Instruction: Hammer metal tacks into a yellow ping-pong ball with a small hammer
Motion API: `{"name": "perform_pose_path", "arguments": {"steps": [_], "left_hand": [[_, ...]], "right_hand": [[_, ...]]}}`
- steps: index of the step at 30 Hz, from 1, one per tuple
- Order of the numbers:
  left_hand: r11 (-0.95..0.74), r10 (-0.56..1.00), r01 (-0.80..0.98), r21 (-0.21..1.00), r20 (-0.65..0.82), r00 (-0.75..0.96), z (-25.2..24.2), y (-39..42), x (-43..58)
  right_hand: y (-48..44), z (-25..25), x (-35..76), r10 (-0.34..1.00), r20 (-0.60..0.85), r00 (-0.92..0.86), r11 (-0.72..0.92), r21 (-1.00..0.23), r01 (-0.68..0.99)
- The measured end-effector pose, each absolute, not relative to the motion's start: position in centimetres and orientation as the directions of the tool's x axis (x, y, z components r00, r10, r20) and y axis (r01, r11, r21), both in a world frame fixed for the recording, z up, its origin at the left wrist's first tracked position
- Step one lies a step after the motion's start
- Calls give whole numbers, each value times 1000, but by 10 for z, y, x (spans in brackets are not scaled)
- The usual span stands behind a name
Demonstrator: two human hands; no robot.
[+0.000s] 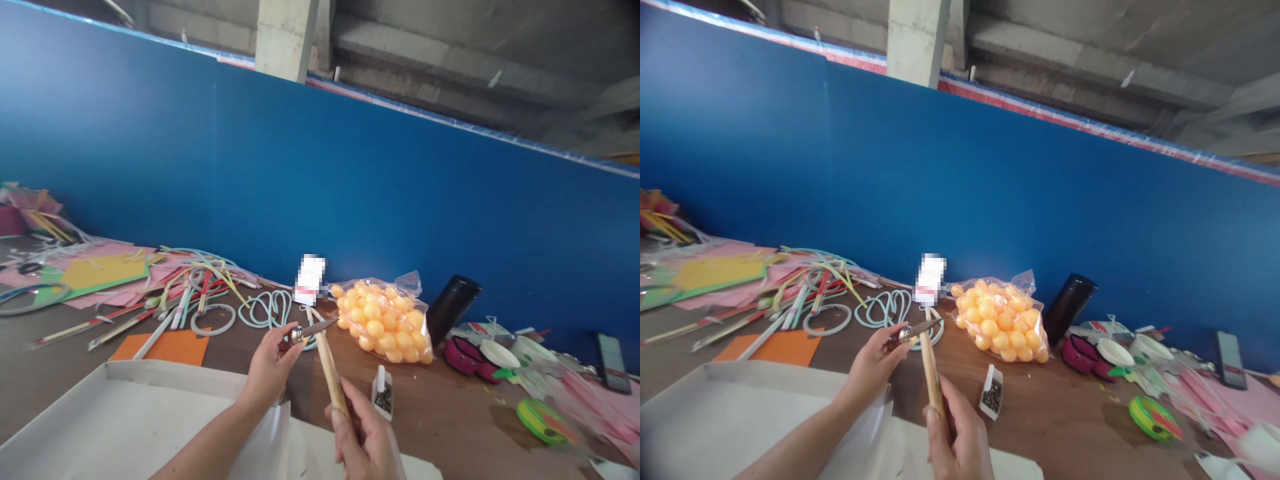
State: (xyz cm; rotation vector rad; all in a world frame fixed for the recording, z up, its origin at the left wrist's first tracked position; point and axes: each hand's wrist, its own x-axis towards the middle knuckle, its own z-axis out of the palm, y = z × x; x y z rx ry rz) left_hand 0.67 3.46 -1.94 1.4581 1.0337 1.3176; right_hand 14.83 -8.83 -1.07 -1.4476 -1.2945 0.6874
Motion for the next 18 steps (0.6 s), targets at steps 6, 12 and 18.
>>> {"name": "perform_pose_path", "arguments": {"steps": [6,12,18], "left_hand": [[-274,959,36,961,271,80,-22,36,7],[-286,957,51,957,282,66,-22,37,7],[-286,957,62,956,282,64,-18,35,6]], "right_hand": [[-89,-11,152,931,256,260,107,-874,475],[-88,-10,154,923,290,254,140,-865,481],[-88,-10,151,923,275,269,128,-879,459]]}}
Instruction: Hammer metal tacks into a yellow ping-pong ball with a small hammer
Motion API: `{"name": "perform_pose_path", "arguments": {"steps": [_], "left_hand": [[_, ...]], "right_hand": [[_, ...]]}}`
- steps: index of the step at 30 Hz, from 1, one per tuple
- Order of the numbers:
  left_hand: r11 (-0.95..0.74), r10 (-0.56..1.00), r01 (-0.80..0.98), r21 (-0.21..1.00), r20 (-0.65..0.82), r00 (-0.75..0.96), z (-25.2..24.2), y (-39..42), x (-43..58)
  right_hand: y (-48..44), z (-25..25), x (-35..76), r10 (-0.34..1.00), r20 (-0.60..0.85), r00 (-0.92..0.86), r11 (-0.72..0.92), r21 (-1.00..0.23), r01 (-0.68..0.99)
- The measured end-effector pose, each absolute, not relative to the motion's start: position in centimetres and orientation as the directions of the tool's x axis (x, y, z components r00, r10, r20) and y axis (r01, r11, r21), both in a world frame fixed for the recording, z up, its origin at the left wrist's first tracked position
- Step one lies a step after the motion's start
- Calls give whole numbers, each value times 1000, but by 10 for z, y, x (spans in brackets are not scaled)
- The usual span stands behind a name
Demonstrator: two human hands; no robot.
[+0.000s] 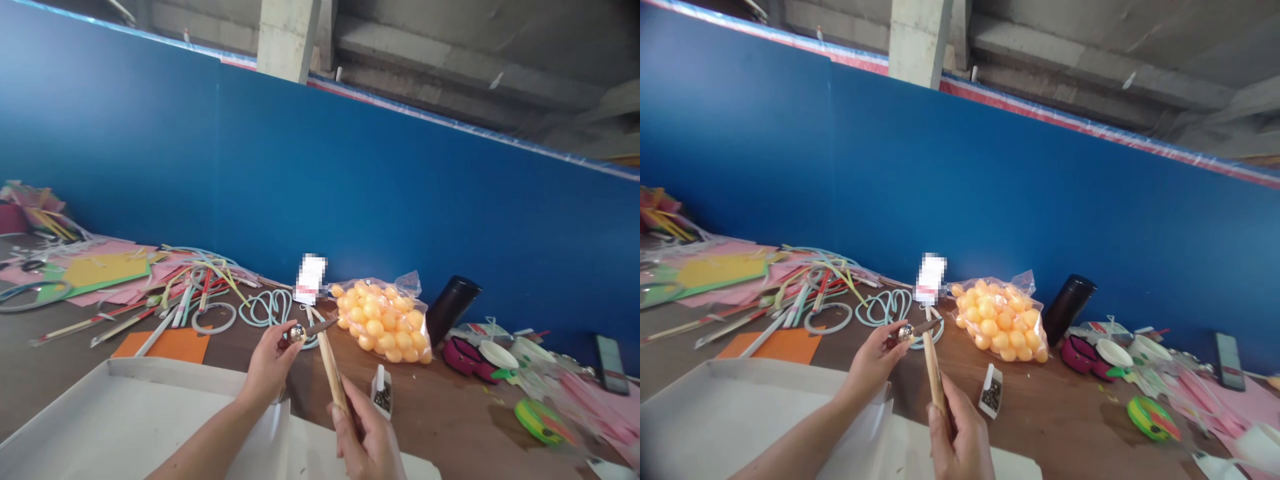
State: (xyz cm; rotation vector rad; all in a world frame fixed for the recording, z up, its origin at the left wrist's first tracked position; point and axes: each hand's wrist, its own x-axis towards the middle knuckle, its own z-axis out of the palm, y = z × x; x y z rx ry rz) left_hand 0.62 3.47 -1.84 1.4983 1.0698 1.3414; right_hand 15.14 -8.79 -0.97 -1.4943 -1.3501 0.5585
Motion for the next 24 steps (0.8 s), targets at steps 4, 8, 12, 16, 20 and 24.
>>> {"name": "perform_pose_path", "arguments": {"steps": [4,8,12,16,20,24], "left_hand": [[-305,951,63,950,301,68,-19,35,6],[-298,954,84,951,293,65,-21,36,5],[-309,951,73,948,305,54,-23,36,6],[-303,952,60,951,301,47,-25,37,6],[-296,955,64,953,293,51,-26,38,6],[-275,961,12,961,275,40,-25,37,6]], "right_hand": [[-88,-9,150,929,233,288,100,-906,411],[-89,-11,149,932,214,291,86,-914,396],[-88,-13,150,935,189,300,65,-923,380],[-88,-13,151,947,188,260,70,-913,403],[-88,-13,151,936,200,291,74,-916,394],[-88,-16,150,939,190,288,66,-919,389]]}}
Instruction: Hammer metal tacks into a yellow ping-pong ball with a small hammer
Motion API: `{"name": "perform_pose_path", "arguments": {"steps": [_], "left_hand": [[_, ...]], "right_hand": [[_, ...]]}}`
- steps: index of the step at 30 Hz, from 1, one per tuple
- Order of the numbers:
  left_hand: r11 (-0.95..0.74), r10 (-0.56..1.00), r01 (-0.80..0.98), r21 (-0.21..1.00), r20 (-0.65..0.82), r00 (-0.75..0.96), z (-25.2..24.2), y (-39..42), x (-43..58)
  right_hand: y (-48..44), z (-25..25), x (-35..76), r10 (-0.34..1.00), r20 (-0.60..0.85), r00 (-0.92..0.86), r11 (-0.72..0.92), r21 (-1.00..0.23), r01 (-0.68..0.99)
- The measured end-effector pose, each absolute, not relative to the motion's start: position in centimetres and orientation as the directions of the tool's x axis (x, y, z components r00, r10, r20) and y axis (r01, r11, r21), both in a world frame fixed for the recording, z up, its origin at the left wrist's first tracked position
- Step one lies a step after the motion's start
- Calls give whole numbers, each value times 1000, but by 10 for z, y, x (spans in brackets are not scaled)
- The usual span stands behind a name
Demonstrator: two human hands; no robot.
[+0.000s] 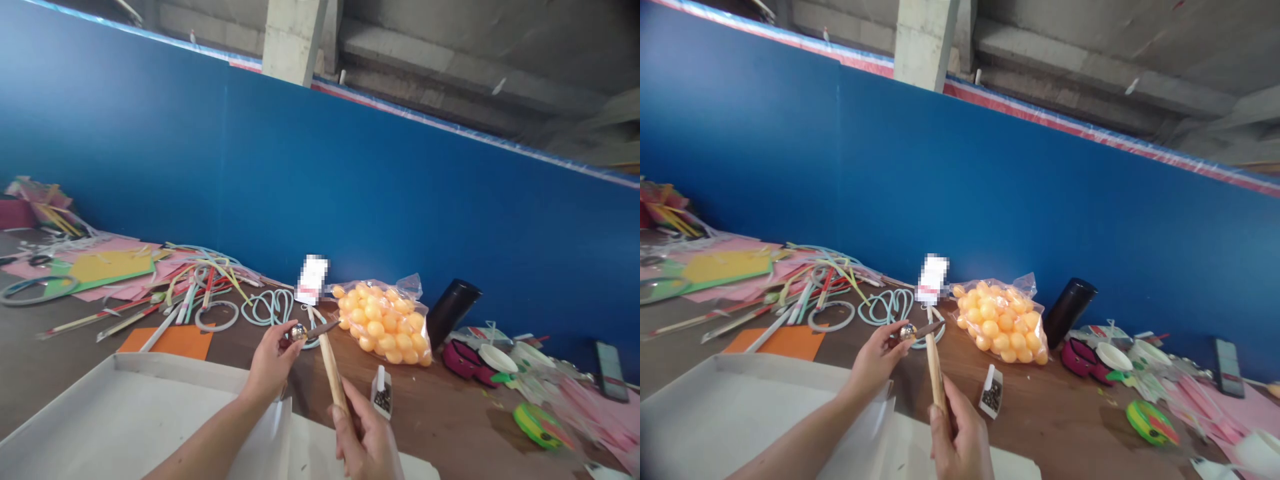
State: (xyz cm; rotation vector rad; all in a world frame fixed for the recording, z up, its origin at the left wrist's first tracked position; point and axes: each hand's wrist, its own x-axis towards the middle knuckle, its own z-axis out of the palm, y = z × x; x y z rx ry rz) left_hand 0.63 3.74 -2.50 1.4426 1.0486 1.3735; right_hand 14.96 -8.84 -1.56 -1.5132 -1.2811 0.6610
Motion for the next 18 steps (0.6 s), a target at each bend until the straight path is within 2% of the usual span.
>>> {"name": "perform_pose_path", "arguments": {"steps": [18], "left_hand": [[-306,951,31,951,305,45,-23,34,7]], "right_hand": [[-87,-16,150,938,177,300,55,-926,374]]}}
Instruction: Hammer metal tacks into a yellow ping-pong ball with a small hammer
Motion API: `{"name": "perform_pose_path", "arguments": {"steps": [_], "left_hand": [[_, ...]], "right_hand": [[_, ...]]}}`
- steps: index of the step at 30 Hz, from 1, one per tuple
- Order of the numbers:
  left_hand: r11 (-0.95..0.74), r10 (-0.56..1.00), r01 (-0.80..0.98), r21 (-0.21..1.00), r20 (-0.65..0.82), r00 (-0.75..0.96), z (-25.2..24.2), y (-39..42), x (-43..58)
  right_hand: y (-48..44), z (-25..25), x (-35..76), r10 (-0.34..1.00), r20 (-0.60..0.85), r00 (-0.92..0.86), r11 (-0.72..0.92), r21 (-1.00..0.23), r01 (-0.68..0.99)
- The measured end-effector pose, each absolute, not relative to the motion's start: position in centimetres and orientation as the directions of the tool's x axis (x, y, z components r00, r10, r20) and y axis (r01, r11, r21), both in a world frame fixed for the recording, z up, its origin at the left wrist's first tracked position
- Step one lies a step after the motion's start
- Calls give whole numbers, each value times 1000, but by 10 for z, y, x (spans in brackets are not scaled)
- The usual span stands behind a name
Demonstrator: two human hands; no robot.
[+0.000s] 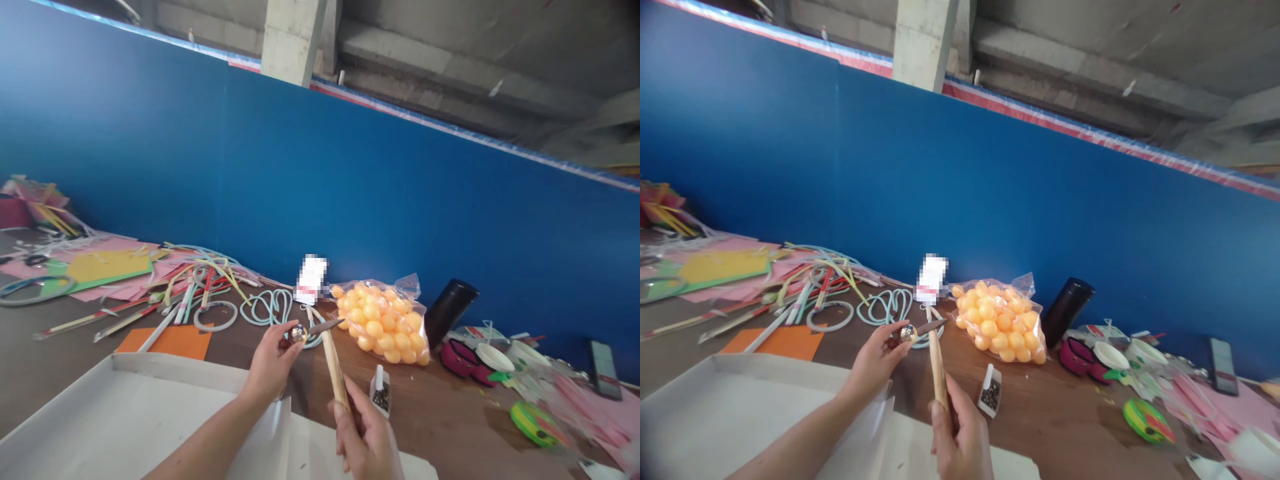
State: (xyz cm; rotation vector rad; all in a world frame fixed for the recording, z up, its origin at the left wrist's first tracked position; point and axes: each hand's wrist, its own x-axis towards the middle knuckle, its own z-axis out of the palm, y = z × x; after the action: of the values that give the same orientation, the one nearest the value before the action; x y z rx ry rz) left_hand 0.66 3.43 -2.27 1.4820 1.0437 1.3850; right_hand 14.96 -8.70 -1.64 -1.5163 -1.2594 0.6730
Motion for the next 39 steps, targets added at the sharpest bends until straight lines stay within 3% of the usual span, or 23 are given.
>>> {"name": "perform_pose_path", "arguments": {"steps": [39], "left_hand": [[-326,945,153,933,322,46,-19,34,5]], "right_hand": [[-90,-15,148,955,148,255,32,-912,410]]}}
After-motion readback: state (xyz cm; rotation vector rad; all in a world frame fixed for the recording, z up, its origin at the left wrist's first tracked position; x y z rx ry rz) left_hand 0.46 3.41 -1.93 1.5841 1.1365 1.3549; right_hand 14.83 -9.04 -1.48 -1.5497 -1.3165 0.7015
